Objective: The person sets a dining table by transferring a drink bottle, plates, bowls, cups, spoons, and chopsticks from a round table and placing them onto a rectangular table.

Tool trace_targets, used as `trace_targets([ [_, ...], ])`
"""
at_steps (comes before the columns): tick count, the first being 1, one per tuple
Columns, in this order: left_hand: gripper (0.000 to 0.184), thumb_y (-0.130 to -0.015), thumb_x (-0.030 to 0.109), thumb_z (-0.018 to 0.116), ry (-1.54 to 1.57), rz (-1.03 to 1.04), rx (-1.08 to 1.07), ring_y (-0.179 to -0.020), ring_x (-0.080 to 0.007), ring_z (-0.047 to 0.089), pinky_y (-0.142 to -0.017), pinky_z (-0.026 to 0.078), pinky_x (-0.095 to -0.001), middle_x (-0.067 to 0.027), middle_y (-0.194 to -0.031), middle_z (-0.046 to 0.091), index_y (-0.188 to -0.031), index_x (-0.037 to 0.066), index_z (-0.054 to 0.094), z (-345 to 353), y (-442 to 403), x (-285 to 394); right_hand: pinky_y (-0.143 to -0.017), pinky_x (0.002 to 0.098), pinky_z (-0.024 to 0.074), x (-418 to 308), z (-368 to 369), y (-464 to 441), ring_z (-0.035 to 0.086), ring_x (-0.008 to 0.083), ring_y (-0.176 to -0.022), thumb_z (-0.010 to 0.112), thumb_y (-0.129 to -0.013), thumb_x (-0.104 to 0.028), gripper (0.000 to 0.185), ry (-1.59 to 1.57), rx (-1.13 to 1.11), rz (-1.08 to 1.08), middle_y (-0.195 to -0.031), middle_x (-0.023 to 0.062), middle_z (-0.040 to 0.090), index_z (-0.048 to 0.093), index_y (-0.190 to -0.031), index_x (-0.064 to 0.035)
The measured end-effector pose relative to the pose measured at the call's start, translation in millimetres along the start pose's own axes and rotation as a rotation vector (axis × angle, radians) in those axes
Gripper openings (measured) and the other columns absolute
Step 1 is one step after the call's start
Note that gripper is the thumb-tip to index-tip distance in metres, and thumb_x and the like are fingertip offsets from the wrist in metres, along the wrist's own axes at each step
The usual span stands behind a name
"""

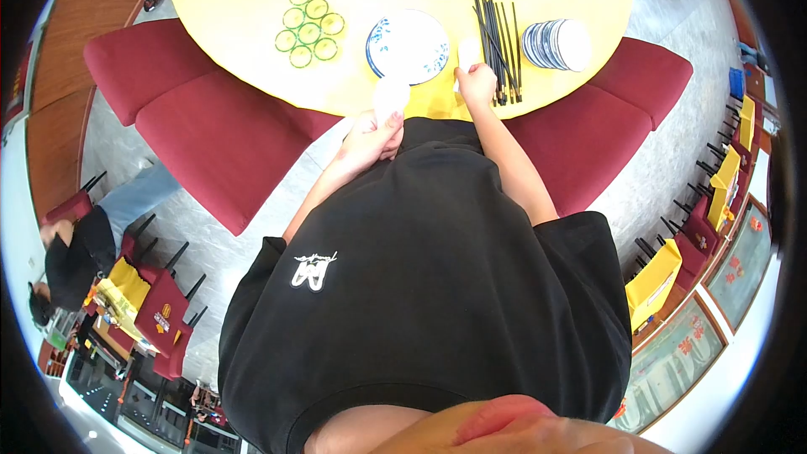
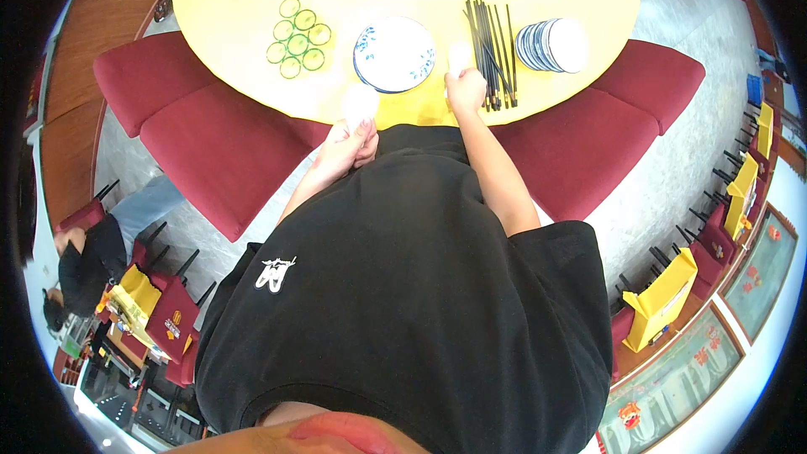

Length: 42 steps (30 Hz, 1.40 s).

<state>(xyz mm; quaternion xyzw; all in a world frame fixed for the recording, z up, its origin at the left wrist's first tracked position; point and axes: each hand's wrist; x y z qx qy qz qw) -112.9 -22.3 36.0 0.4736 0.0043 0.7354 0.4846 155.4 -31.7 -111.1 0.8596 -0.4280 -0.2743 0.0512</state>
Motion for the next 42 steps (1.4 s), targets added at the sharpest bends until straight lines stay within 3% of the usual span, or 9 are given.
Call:
trace_targets([
  [6, 0.049, -0.101, 0.040, 0.047, 0.026, 0.010, -0.006, -0.045, -0.0072, 0.035, -0.048, 0.035, -0.0244, 0.0040, -0.052, 0.040, -0.062, 0.011, 0.044, -1.7, 1.3, -2.0, -0.078, 0.0451, 0.0532, -3.8, -2.2, 0.8, 0.067, 0.0392, -0.085, 0.073, -0.075, -0.030, 0.036, 0.202, -0.037, -0.132, -0.085, 0.0252, 0.067, 0.065, -0.086, 0.0038],
  [8, 0.040, -0.103, 0.037, 0.044, 0.028, 0.041, -0.024, -0.047, -0.0071, 0.030, -0.043, 0.027, -0.0229, 0.0031, -0.055, 0.036, -0.072, 0.012, 0.040, -2.5, 1.1, -5.1, -0.076, 0.0466, 0.0531, -0.6, 0.9, -0.7, 0.067, 0.0406, -0.084, 0.072, -0.077, -0.032, 0.038, 0.231, -0.010, -0.188, -0.086, 0.0263, 0.067, 0.065, -0.085, 0.0044],
  [16, 0.041, -0.103, 0.038, 0.044, 0.017, 0.036, -0.026, -0.047, -0.0071, 0.030, -0.044, 0.027, -0.0228, 0.0031, -0.055, 0.036, -0.071, 0.012, 0.039, -4.5, 2.2, -4.3, -0.080, 0.0458, 0.0537, -10.1, -8.9, -2.2, 0.067, 0.0403, -0.087, 0.060, -0.084, -0.020, 0.025, 0.313, -0.096, -0.145, -0.088, 0.0272, 0.067, 0.066, -0.086, 0.0048],
  [32, 0.046, -0.098, 0.046, 0.052, 0.001, -0.059, 0.146, -0.048, -0.0073, 0.034, -0.049, 0.034, -0.0240, 0.0040, -0.056, 0.039, -0.068, 0.012, 0.042, -2.7, -6.4, -2.3, -0.075, 0.0464, 0.0526, 13.2, 0.9, -13.4, 0.065, 0.0434, -0.079, 0.067, -0.078, -0.024, 0.031, 0.165, 0.017, -0.270, -0.081, 0.0281, 0.065, 0.064, -0.079, 0.0069],
  [35, 0.041, -0.098, 0.043, 0.053, 0.002, -0.078, 0.178, -0.049, -0.0063, 0.034, -0.050, 0.035, -0.0239, 0.0048, -0.057, 0.039, -0.073, 0.012, 0.044, -8.3, -10.5, -8.4, -0.068, 0.0405, 0.0535, 12.6, -7.6, -18.0, 0.066, 0.0350, -0.070, 0.069, -0.080, -0.023, 0.031, 0.093, -0.136, -0.272, -0.075, 0.0221, 0.066, 0.063, -0.075, 0.0062],
  [37, 0.038, -0.098, 0.042, 0.054, -0.010, -0.071, 0.214, -0.050, -0.0058, 0.035, -0.050, 0.035, -0.0237, 0.0052, -0.058, 0.039, -0.077, 0.011, 0.045, -5.5, -13.9, -3.4, -0.063, 0.0322, 0.0529, 10.1, -13.4, -11.8, 0.065, 0.0212, -0.064, 0.068, -0.085, -0.019, 0.024, -0.528, -0.469, 0.016, -0.075, 0.0123, 0.066, 0.064, -0.080, 0.0039],
  [38, 0.035, -0.098, 0.040, 0.055, -0.024, -0.069, 0.246, -0.050, -0.0054, 0.036, -0.050, 0.036, -0.0236, 0.0056, -0.060, 0.040, -0.081, 0.010, 0.047, -3.5, -16.1, -0.1, -0.063, 0.0322, 0.0529, 9.3, -16.0, -7.4, 0.065, 0.0212, -0.064, 0.068, -0.085, -0.019, 0.024, -0.525, -0.473, 0.012, -0.075, 0.0123, 0.066, 0.064, -0.080, 0.0039],
  [40, 0.034, -0.100, 0.038, 0.051, -0.057, -0.064, 0.253, -0.050, -0.0053, 0.036, -0.052, 0.038, -0.0237, 0.0056, -0.060, 0.040, -0.078, 0.012, 0.044, -1.1, -22.7, 9.6, -0.065, 0.0274, 0.0524, -7.8, -33.9, 10.5, 0.064, 0.0127, -0.070, 0.063, -0.091, -0.012, 0.014, -0.952, -0.671, 0.081, -0.082, 0.0063, 0.066, 0.065, -0.091, 0.0019],
  [42, 0.035, -0.102, 0.035, 0.046, -0.086, -0.057, 0.266, -0.050, -0.0053, 0.037, -0.053, 0.040, -0.0238, 0.0055, -0.060, 0.040, -0.076, 0.013, 0.042, 0.7, -30.0, 11.9, -0.071, 0.0266, 0.0518, -31.9, -57.3, 35.4, 0.063, 0.0137, -0.074, 0.062, -0.093, -0.014, 0.019, -1.020, -0.708, 0.071, -0.090, 0.0062, 0.065, 0.062, -0.102, 0.0030],
])
Point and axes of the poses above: each hand's wrist, its own y-axis away from the middle knuckle, its own z-axis out of the palm, x = y × z
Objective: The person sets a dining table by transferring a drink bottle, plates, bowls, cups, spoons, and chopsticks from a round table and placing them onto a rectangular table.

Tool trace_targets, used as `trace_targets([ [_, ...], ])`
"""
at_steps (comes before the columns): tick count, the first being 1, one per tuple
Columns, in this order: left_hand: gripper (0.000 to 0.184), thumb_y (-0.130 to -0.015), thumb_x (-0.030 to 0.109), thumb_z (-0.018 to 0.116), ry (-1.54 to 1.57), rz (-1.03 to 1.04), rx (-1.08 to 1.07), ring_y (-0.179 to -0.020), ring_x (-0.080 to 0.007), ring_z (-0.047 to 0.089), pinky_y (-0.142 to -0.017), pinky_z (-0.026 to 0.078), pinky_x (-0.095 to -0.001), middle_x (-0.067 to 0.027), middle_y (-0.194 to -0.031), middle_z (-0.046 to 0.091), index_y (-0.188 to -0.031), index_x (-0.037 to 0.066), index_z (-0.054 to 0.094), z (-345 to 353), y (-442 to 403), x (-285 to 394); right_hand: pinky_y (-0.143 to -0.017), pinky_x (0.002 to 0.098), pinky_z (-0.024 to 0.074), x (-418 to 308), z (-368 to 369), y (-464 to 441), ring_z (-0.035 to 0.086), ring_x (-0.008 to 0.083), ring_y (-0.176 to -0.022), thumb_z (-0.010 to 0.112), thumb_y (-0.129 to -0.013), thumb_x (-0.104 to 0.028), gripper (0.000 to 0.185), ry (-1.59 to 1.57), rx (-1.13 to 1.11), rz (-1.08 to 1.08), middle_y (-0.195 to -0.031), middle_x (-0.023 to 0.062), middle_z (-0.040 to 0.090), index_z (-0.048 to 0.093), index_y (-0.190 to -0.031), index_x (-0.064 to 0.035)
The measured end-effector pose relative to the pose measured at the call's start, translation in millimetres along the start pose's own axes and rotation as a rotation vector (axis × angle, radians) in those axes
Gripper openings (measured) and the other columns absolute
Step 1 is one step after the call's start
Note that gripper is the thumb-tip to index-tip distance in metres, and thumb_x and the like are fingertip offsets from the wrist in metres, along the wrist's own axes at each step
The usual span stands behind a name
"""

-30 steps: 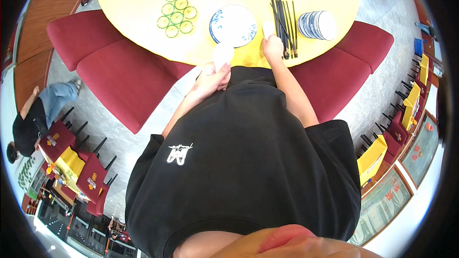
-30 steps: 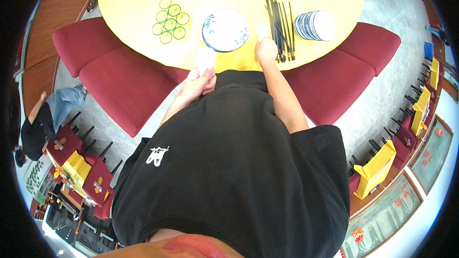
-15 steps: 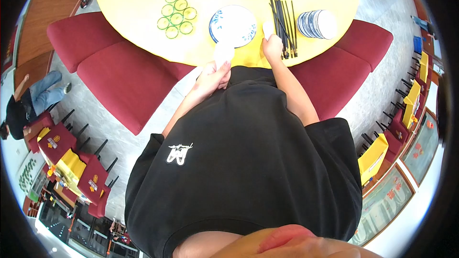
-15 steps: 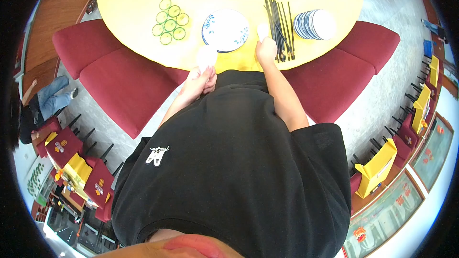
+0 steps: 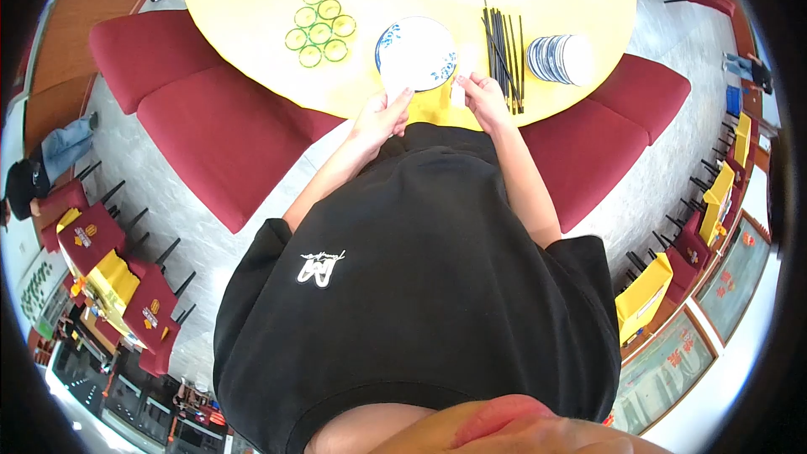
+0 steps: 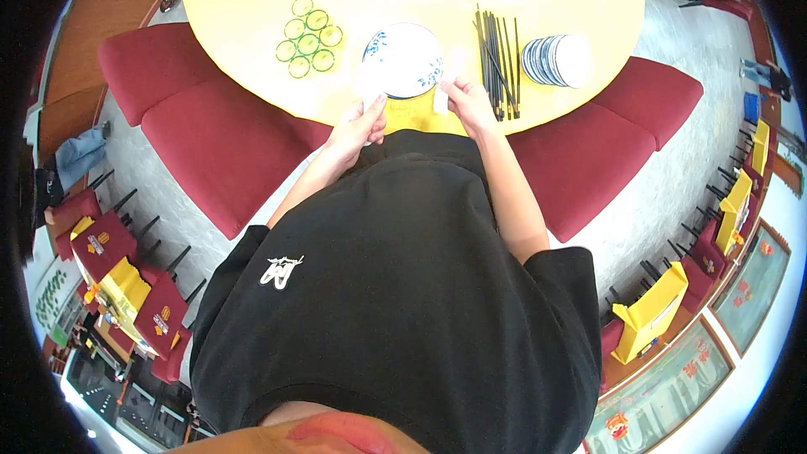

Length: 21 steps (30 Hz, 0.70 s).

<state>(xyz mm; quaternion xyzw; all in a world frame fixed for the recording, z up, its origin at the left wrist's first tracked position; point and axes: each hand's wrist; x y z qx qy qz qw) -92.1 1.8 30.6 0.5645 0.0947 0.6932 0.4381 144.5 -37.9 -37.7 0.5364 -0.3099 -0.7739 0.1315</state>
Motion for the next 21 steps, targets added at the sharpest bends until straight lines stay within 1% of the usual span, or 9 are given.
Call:
trace_targets([
  [3, 0.032, -0.102, 0.035, 0.046, 0.071, 0.067, -0.002, -0.051, -0.0049, 0.038, -0.053, 0.039, -0.0235, 0.0046, -0.063, 0.041, -0.079, 0.013, 0.042, 5.1, -5.2, 0.4, -0.071, 0.0281, 0.0522, -41.5, 40.1, 47.4, 0.063, 0.0149, -0.075, 0.061, -0.094, -0.016, 0.020, -0.108, -0.201, -0.055, -0.089, 0.0068, 0.064, 0.061, -0.100, 0.0032],
  [6, 0.032, -0.101, 0.040, 0.048, 0.195, 0.091, -0.095, -0.055, -0.0071, 0.045, -0.057, 0.043, -0.0236, 0.0021, -0.070, 0.048, -0.093, 0.009, 0.049, 11.7, 1.4, 8.3, -0.068, 0.0309, 0.0514, -67.1, 69.6, 88.4, 0.062, 0.0179, -0.074, 0.065, -0.092, -0.024, 0.028, -0.193, -0.487, 0.019, -0.087, 0.0096, 0.062, 0.060, -0.100, 0.0016],
  [8, 0.041, -0.098, 0.043, 0.053, 0.287, 0.220, -0.279, -0.069, -0.0083, 0.053, -0.067, 0.047, -0.0242, 0.0007, -0.080, 0.055, -0.111, 0.004, 0.050, 18.1, 15.4, 18.3, -0.075, 0.0322, 0.0530, -71.3, 76.6, 103.1, 0.065, 0.0191, -0.083, 0.065, -0.091, -0.023, 0.030, -0.223, -0.648, 0.053, -0.093, 0.0097, 0.065, 0.060, -0.108, 0.0013],
  [9, 0.052, -0.095, 0.047, 0.056, 0.270, 0.299, -0.283, -0.088, -0.0106, 0.057, -0.080, 0.047, -0.0262, -0.0037, -0.097, 0.060, -0.119, 0.001, 0.048, 19.7, 17.4, 19.1, -0.078, 0.0327, 0.0517, -74.9, 81.2, 108.7, 0.064, 0.0192, -0.083, 0.067, -0.090, -0.024, 0.031, -0.198, -0.725, 0.080, -0.093, 0.0092, 0.065, 0.060, -0.108, 0.0009],
  [13, 0.064, -0.087, 0.048, 0.067, 0.117, 0.413, -0.469, -0.102, -0.0119, 0.054, -0.088, 0.044, -0.0288, -0.0063, -0.109, 0.059, -0.124, 0.000, 0.047, 11.5, 40.0, 31.6, -0.082, 0.0318, 0.0497, -81.1, 85.3, 121.3, 0.064, 0.0181, -0.088, 0.067, -0.089, -0.018, 0.028, -0.147, -0.843, 0.120, -0.096, 0.0098, 0.067, 0.061, -0.108, 0.0013],
  [16, 0.059, -0.086, 0.039, 0.072, 0.053, 0.412, -0.488, -0.101, -0.0113, 0.054, -0.088, 0.045, -0.0286, -0.0056, -0.109, 0.059, -0.123, 0.001, 0.049, 13.9, 61.2, 47.9, -0.084, 0.0314, 0.0492, -97.1, 90.7, 131.8, 0.064, 0.0176, -0.090, 0.064, -0.090, -0.011, 0.023, -0.089, -0.956, 0.103, -0.097, 0.0099, 0.067, 0.062, -0.109, 0.0017],
  [17, 0.051, -0.083, 0.030, 0.077, 0.109, 0.429, -0.456, -0.094, -0.0109, 0.058, -0.082, 0.047, -0.0273, -0.0049, -0.102, 0.062, -0.117, 0.001, 0.053, 15.7, 65.9, 48.7, -0.084, 0.0306, 0.0489, -101.7, 93.0, 136.3, 0.063, 0.0170, -0.091, 0.062, -0.091, -0.009, 0.021, -0.045, -0.941, 0.112, -0.098, 0.0096, 0.067, 0.062, -0.109, 0.0020],
  [20, 0.045, -0.079, 0.025, 0.080, 0.078, 0.443, -0.517, -0.084, -0.0098, 0.061, -0.073, 0.049, -0.0253, -0.0040, -0.091, 0.064, -0.109, 0.002, 0.056, 14.5, 74.8, 57.5, -0.081, 0.0277, 0.0478, -111.6, 98.3, 147.5, 0.062, 0.0137, -0.089, 0.059, -0.094, -0.009, 0.016, 0.092, -0.900, 0.130, -0.096, 0.0073, 0.067, 0.063, -0.105, 0.0013],
  [21, 0.042, -0.077, 0.022, 0.082, 0.052, 0.513, -0.488, -0.077, -0.0089, 0.061, -0.068, 0.049, -0.0233, -0.0030, -0.084, 0.064, -0.105, 0.002, 0.058, 15.5, 74.0, 54.2, -0.080, 0.0273, 0.0474, -115.0, 100.2, 148.9, 0.061, 0.0125, -0.087, 0.058, -0.095, -0.010, 0.015, 0.229, -0.927, 0.038, -0.094, 0.0060, 0.067, 0.063, -0.103, 0.0007],
])
Point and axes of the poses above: each hand's wrist, its own y-axis away from the middle knuckle, its own z-axis out of the palm, x = y × z
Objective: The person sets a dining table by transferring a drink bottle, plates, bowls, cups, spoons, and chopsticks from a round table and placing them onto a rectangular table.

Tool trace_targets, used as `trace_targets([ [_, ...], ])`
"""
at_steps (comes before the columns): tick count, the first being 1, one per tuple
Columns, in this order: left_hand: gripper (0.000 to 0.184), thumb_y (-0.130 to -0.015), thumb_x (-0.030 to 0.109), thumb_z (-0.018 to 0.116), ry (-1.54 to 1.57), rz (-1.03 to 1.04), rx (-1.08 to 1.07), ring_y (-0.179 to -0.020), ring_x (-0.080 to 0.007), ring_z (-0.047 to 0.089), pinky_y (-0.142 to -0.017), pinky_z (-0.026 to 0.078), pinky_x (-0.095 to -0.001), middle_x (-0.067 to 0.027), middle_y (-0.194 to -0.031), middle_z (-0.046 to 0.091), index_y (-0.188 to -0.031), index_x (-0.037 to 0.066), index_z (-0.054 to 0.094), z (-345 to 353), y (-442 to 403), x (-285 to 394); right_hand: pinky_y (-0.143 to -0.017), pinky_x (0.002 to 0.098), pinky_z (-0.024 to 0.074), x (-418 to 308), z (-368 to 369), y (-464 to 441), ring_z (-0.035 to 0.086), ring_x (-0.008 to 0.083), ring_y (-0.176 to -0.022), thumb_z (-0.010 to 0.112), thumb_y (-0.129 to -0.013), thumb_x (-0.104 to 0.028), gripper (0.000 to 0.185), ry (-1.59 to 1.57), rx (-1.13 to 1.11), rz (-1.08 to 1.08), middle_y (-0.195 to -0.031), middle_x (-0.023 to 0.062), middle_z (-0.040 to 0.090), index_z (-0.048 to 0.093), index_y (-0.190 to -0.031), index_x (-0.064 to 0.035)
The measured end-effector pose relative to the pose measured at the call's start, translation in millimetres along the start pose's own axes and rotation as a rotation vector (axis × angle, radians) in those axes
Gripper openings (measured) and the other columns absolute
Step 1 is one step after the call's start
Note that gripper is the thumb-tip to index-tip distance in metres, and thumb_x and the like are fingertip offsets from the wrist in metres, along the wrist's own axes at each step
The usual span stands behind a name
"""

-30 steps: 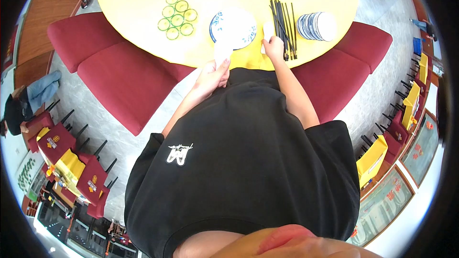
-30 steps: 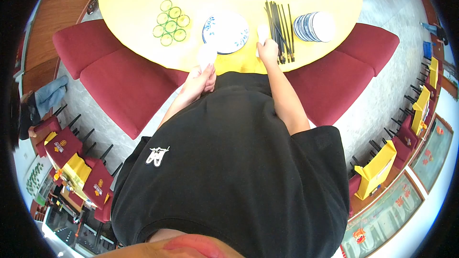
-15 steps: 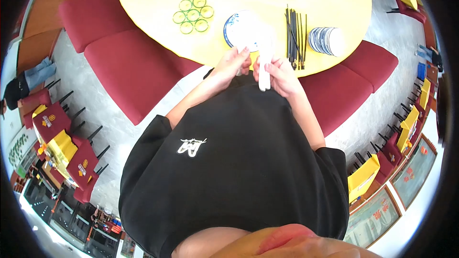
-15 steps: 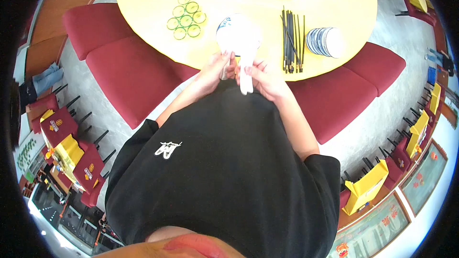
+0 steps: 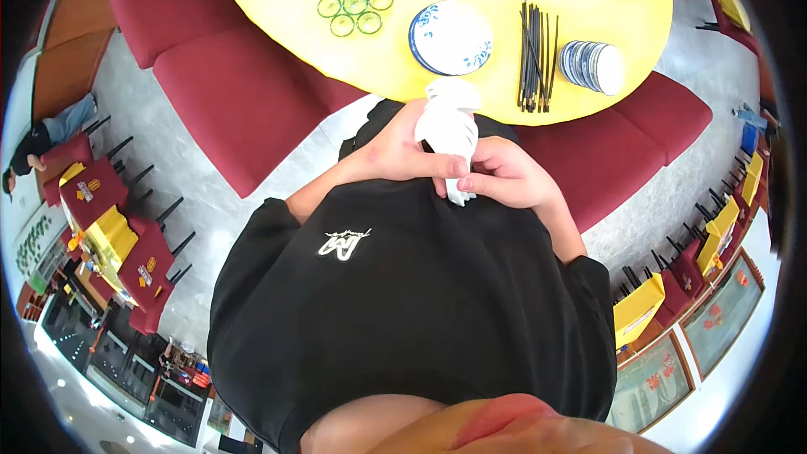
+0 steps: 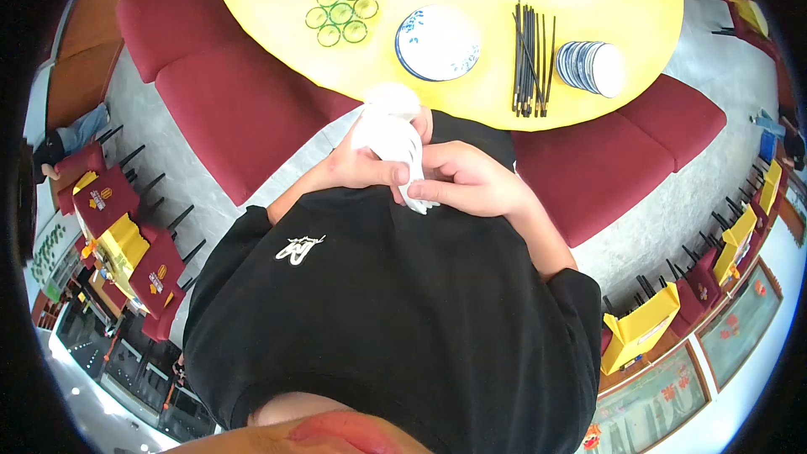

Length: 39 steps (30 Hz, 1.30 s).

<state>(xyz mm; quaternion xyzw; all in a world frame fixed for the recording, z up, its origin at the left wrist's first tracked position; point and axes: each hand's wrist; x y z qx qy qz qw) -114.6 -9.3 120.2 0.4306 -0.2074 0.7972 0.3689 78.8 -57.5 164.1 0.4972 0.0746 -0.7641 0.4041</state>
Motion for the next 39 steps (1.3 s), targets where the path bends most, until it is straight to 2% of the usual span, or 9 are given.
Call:
trace_targets([
  [5, 0.042, -0.077, 0.020, 0.082, 0.079, -0.089, 0.003, -0.078, -0.0087, 0.061, -0.069, 0.049, -0.0239, -0.0020, -0.085, 0.063, -0.105, 0.002, 0.057, 3.4, 9.4, 3.7, -0.076, 0.0287, 0.0465, -7.9, 14.4, 2.8, 0.060, 0.0162, -0.083, 0.055, -0.097, -0.016, 0.018, 0.369, 0.067, -0.077, -0.090, 0.0079, 0.065, 0.062, -0.097, 0.0000],
  [10, 0.039, -0.080, 0.020, 0.079, 0.066, -0.048, 0.037, -0.082, -0.0086, 0.058, -0.073, 0.047, -0.0253, -0.0013, -0.088, 0.063, -0.106, 0.003, 0.056, 9.0, 5.9, 5.1, -0.081, 0.0425, 0.0432, -13.6, 31.3, 5.0, 0.054, 0.0350, -0.086, 0.054, -0.093, -0.017, 0.016, 0.802, 0.265, -0.238, -0.088, 0.0151, 0.058, 0.059, -0.094, -0.0010],
  [20, 0.021, -0.093, 0.017, 0.064, 0.180, -0.081, -0.010, -0.085, -0.0091, 0.055, -0.077, 0.045, -0.0255, -0.0014, -0.093, 0.060, -0.107, 0.005, 0.055, 15.9, -1.0, -2.6, -0.068, 0.0408, 0.0407, -22.8, 36.4, 12.7, 0.057, 0.0309, -0.067, 0.056, -0.089, -0.023, 0.026, 1.261, 0.329, -0.044, -0.069, 0.0127, 0.060, 0.061, -0.072, -0.0035],
  [23, 0.017, -0.095, 0.019, 0.060, 0.261, -0.138, 0.009, -0.083, -0.0101, 0.056, -0.074, 0.046, -0.0261, -0.0017, -0.089, 0.060, -0.103, 0.005, 0.056, 23.4, -3.7, 5.7, -0.060, 0.0401, 0.0403, -23.4, 26.2, 17.4, 0.056, 0.0316, -0.061, 0.060, -0.088, -0.024, 0.029, 1.229, 0.342, -0.051, -0.062, 0.0120, 0.058, 0.059, -0.067, -0.0043],
  [26, 0.023, -0.096, 0.028, 0.059, 0.301, -0.216, -0.053, -0.079, -0.0148, 0.059, -0.070, 0.047, -0.0286, -0.0058, -0.083, 0.060, -0.096, 0.005, 0.054, 27.1, -7.5, 14.5, -0.050, 0.0353, 0.0376, -39.6, -0.3, 32.7, 0.052, 0.0182, -0.053, 0.075, -0.076, -0.019, 0.027, 0.757, 0.538, -0.077, -0.053, 0.0050, 0.049, 0.057, -0.062, -0.0057],
  [29, 0.018, -0.098, 0.021, 0.056, 0.347, -0.248, -0.133, -0.068, -0.0138, 0.059, -0.065, 0.049, -0.0283, -0.0037, -0.072, 0.060, -0.090, 0.005, 0.056, 35.2, -11.9, 16.0, -0.077, 0.0316, 0.0449, -44.8, -26.8, 23.3, 0.059, 0.0160, -0.082, 0.084, -0.063, -0.023, 0.050, 0.610, 0.636, -0.549, -0.103, 0.0072, 0.062, 0.063, -0.104, -0.0035],
  [31, 0.016, -0.098, 0.019, 0.055, 0.319, -0.288, -0.216, -0.070, -0.0135, 0.061, -0.064, 0.049, -0.0280, -0.0027, -0.073, 0.060, -0.091, 0.005, 0.057, 39.6, -17.0, 15.3, -0.092, 0.0331, 0.0416, -51.5, -22.0, 0.0, 0.057, 0.0191, -0.106, 0.085, -0.058, -0.020, 0.079, 0.357, 0.450, -0.587, -0.130, 0.0113, 0.052, 0.052, -0.128, -0.0006],
  [36, 0.027, -0.083, 0.023, 0.076, 0.072, -0.296, -0.287, -0.062, -0.0088, 0.059, -0.051, 0.047, -0.0243, -0.0005, -0.073, 0.060, -0.093, 0.005, 0.059, 41.9, -25.1, 9.6, -0.081, 0.0316, 0.0507, -43.0, -21.4, -21.4, 0.064, 0.0169, -0.090, 0.083, -0.061, -0.010, 0.059, -0.097, -0.108, -0.357, -0.106, 0.0100, 0.066, 0.061, -0.114, 0.0003],
  [39, 0.030, -0.078, 0.021, 0.080, -0.085, -0.358, -0.404, -0.061, -0.0084, 0.059, -0.049, 0.046, -0.0240, 0.0001, -0.070, 0.059, -0.090, 0.005, 0.059, 29.9, -21.6, 4.3, -0.073, 0.0290, 0.0516, -37.8, -13.8, -24.1, 0.065, 0.0159, -0.085, 0.082, -0.063, -0.008, 0.041, 0.135, 0.036, -0.526, -0.092, 0.0072, 0.067, 0.065, -0.100, -0.0003],
])
Point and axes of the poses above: each hand's wrist, its own y-axis away from the middle knuckle, its own z-axis out of the palm, x = y × z
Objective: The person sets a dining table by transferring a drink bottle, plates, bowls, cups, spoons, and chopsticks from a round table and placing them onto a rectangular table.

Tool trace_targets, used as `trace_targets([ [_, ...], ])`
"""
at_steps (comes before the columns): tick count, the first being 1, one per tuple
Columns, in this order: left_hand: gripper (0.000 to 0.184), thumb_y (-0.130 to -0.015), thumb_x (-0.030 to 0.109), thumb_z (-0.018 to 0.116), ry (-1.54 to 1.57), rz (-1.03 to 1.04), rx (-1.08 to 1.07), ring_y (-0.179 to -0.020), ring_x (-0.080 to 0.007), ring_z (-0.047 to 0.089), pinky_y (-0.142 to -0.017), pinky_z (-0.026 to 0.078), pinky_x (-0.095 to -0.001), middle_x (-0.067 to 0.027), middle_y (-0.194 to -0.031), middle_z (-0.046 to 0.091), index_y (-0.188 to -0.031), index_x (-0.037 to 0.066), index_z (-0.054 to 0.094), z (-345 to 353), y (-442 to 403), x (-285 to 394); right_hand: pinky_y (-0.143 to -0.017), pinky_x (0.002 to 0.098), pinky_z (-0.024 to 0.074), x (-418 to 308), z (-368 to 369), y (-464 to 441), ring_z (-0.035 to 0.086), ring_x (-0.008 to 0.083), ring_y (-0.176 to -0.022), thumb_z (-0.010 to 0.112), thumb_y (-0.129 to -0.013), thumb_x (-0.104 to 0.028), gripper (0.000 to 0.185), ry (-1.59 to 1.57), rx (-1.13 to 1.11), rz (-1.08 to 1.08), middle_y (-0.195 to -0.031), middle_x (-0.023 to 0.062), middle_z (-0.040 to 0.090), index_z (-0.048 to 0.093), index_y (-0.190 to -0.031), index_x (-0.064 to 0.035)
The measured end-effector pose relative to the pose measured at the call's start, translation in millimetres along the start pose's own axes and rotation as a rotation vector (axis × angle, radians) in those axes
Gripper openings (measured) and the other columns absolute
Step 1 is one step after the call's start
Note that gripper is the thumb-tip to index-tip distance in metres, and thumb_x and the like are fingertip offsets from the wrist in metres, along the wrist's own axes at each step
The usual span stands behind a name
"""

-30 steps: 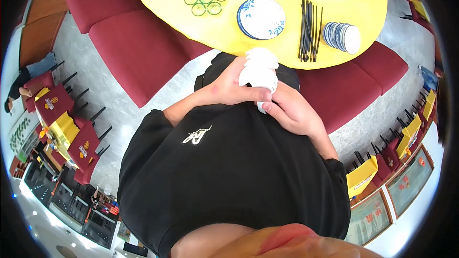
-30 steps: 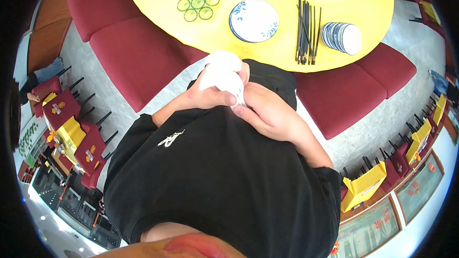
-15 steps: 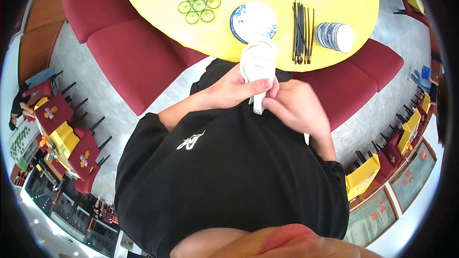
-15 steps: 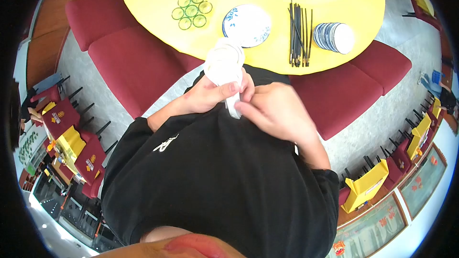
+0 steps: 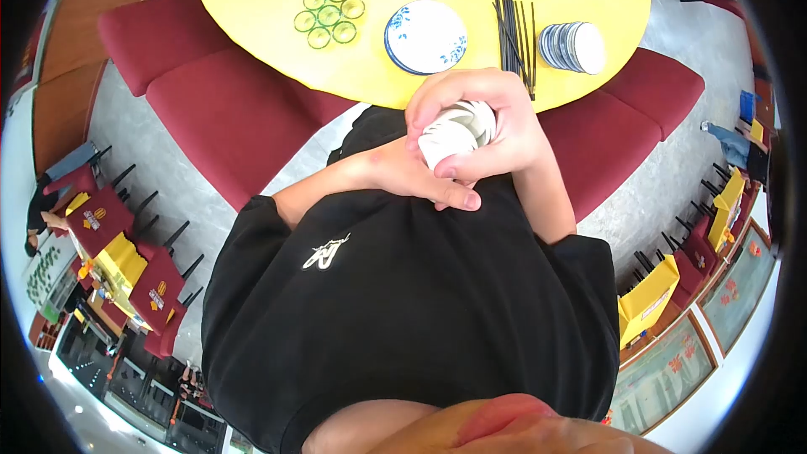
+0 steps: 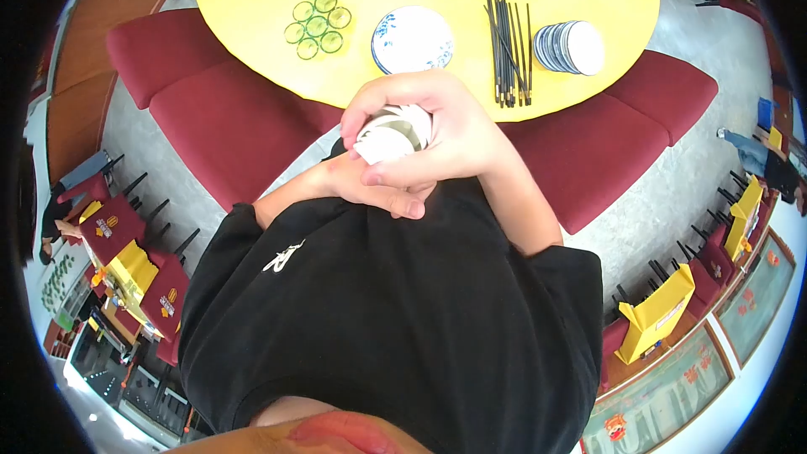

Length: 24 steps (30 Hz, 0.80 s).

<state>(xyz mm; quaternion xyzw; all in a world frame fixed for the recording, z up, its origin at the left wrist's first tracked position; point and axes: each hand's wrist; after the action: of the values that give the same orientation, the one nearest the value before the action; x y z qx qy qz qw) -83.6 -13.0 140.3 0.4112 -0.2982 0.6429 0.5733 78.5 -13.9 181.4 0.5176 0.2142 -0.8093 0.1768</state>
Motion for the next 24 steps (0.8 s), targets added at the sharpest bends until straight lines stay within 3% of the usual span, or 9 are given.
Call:
trace_targets([
  [2, 0.028, -0.078, 0.018, 0.079, 0.061, -0.002, 0.039, -0.059, -0.0080, 0.058, -0.049, 0.045, -0.0236, 0.0002, -0.066, 0.057, -0.090, 0.005, 0.057, 5.4, 0.0, 4.9, -0.067, 0.0315, 0.0512, 2.1, 5.7, 4.9, 0.064, 0.0220, -0.078, 0.085, -0.060, -0.012, 0.039, 0.313, 0.193, -0.124, -0.084, 0.0133, 0.065, 0.066, -0.091, 0.0017],
  [6, 0.035, -0.077, 0.011, 0.074, -0.064, 0.120, 0.220, -0.083, -0.0127, 0.061, -0.069, 0.050, -0.0285, -0.0044, -0.089, 0.060, -0.106, 0.004, 0.056, 12.0, 0.3, 7.8, -0.072, 0.0317, 0.0497, -16.3, 16.6, 11.4, 0.063, 0.0218, -0.085, 0.086, -0.058, -0.009, 0.042, 0.563, 0.314, -0.093, -0.088, 0.0127, 0.065, 0.065, -0.093, 0.0000],
  [10, 0.051, -0.075, 0.007, 0.071, -0.133, 0.100, 0.156, -0.108, -0.0173, 0.055, -0.088, 0.048, -0.0332, -0.0073, -0.114, 0.056, -0.122, 0.004, 0.052, 9.6, 5.1, 2.2, -0.074, 0.0315, 0.0491, -8.6, 15.6, 18.7, 0.062, 0.0209, -0.087, 0.086, -0.058, -0.008, 0.046, 0.382, 0.287, -0.035, -0.091, 0.0129, 0.065, 0.065, -0.098, -0.0004],
  [12, 0.050, -0.076, 0.009, 0.073, -0.051, 0.082, 0.132, -0.108, -0.0173, 0.056, -0.089, 0.048, -0.0327, -0.0067, -0.113, 0.057, -0.122, 0.005, 0.052, 8.0, 5.2, -2.3, -0.078, 0.0306, 0.0489, -13.8, 18.2, 14.3, 0.064, 0.0198, -0.090, 0.084, -0.062, -0.009, 0.041, 0.122, 0.205, 0.002, -0.096, 0.0101, 0.066, 0.066, -0.099, -0.0032],
  [14, 0.053, -0.077, 0.013, 0.074, -0.418, 0.122, 0.010, -0.110, -0.0164, 0.055, -0.090, 0.048, -0.0329, -0.0068, -0.116, 0.057, -0.124, 0.005, 0.051, 5.1, 3.1, -3.5, -0.080, 0.0305, 0.0489, -16.8, 13.1, 12.5, 0.064, 0.0196, -0.092, 0.083, -0.064, -0.009, 0.040, 0.052, 0.139, 0.029, -0.098, 0.0092, 0.067, 0.067, -0.100, -0.0041],
  [15, 0.053, -0.078, 0.014, 0.075, -0.138, 0.107, 0.049, -0.109, -0.0154, 0.055, -0.091, 0.048, -0.0326, -0.0068, -0.115, 0.057, -0.124, 0.005, 0.051, 6.9, 5.1, -7.4, -0.080, 0.0303, 0.0489, -15.3, 10.0, 12.3, 0.065, 0.0196, -0.091, 0.082, -0.065, -0.009, 0.040, 0.093, 0.052, -0.009, -0.098, 0.0093, 0.067, 0.067, -0.102, -0.0036],
  [17, 0.051, -0.078, 0.013, 0.075, -0.180, 0.102, 0.051, -0.109, -0.0151, 0.056, -0.090, 0.048, -0.0323, -0.0065, -0.115, 0.058, -0.123, 0.005, 0.052, 4.6, 7.1, -8.3, -0.080, 0.0302, 0.0489, -15.5, 10.0, 14.7, 0.065, 0.0196, -0.091, 0.081, -0.066, -0.009, 0.040, 0.133, -0.033, -0.048, -0.097, 0.0094, 0.067, 0.067, -0.103, -0.0032],
  [20, 0.046, -0.078, 0.009, 0.074, -0.079, 0.026, 0.146, -0.107, -0.0148, 0.056, -0.088, 0.048, -0.0316, -0.0063, -0.112, 0.058, -0.119, 0.005, 0.054, 9.4, 8.1, -8.3, -0.078, 0.0302, 0.0493, -19.2, 15.4, 17.7, 0.065, 0.0208, -0.090, 0.078, -0.068, -0.008, 0.038, 0.206, 0.060, 0.008, -0.096, 0.0100, 0.067, 0.068, -0.104, -0.0026],
  [24, 0.041, -0.079, 0.006, 0.071, -0.157, 0.104, 0.366, -0.109, -0.0167, 0.057, -0.088, 0.048, -0.0326, -0.0076, -0.115, 0.059, -0.117, 0.004, 0.055, 16.3, 6.1, 14.2, -0.076, 0.0287, 0.0503, -18.2, 26.9, 23.8, 0.066, 0.0195, -0.087, 0.081, -0.064, -0.005, 0.043, 0.534, 0.345, -0.046, -0.094, 0.0132, 0.068, 0.067, -0.104, 0.0021],
])
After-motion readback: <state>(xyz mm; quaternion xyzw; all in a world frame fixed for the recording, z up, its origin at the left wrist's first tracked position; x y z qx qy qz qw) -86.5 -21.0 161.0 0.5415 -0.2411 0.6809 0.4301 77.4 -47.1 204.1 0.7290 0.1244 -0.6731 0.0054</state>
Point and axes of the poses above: each hand's wrist, its own y-axis away from the middle knuckle, its own z-axis out of the palm, x = y × z
